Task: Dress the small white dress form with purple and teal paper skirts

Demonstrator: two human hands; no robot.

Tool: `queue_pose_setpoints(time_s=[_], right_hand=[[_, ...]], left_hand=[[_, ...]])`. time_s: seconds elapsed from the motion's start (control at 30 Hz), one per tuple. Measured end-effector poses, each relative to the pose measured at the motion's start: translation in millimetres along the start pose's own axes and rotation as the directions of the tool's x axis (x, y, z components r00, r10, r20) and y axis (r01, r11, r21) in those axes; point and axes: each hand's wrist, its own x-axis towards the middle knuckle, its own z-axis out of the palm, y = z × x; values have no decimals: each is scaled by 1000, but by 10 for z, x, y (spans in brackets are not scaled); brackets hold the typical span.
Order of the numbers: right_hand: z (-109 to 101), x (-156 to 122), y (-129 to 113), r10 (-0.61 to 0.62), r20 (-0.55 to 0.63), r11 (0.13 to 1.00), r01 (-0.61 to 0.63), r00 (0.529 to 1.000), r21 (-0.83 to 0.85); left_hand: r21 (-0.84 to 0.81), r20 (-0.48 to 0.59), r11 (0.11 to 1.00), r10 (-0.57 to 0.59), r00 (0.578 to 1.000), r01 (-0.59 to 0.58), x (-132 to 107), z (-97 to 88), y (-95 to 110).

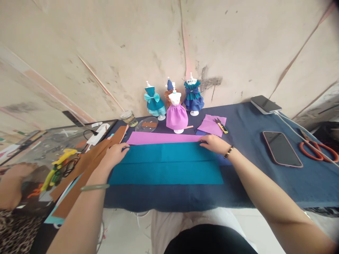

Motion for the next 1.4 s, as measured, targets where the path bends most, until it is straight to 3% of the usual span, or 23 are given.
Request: queue_pose_setpoints(time_s=[0.1,0.27,0.4,0.6,0.83,1.1,1.4], right_hand=[[44,16,22,17,-47,1000,-17,999,-15],[111,34,44,3,-62,999,-5,998,-39],[146,43,34,-23,-61,998,19,998,-55],[172,44,10,-50,-57,997,46,997,-68],[220,59,7,-61,-57,995,56,997,-77],[290,68,11,-50,-50,996,46,998,-76],[328,63,10,-51,-57,996,47,997,-70]], left_hand=[[1,-85,1000,18,996,-18,51,132,184],[-102,-137,978,168,976,-182,-66,455,707],[-220,-187,943,211,960,-250,-122,576,1060],[-381,-347,893,101,933,-238,128,581,1495],[-483,-525,855,-108,844,-191,582,637,1979],[-514,-597,839,-200,777,-179,796,699,2248],[-517,-605,837,-208,769,-180,811,711,2262]])
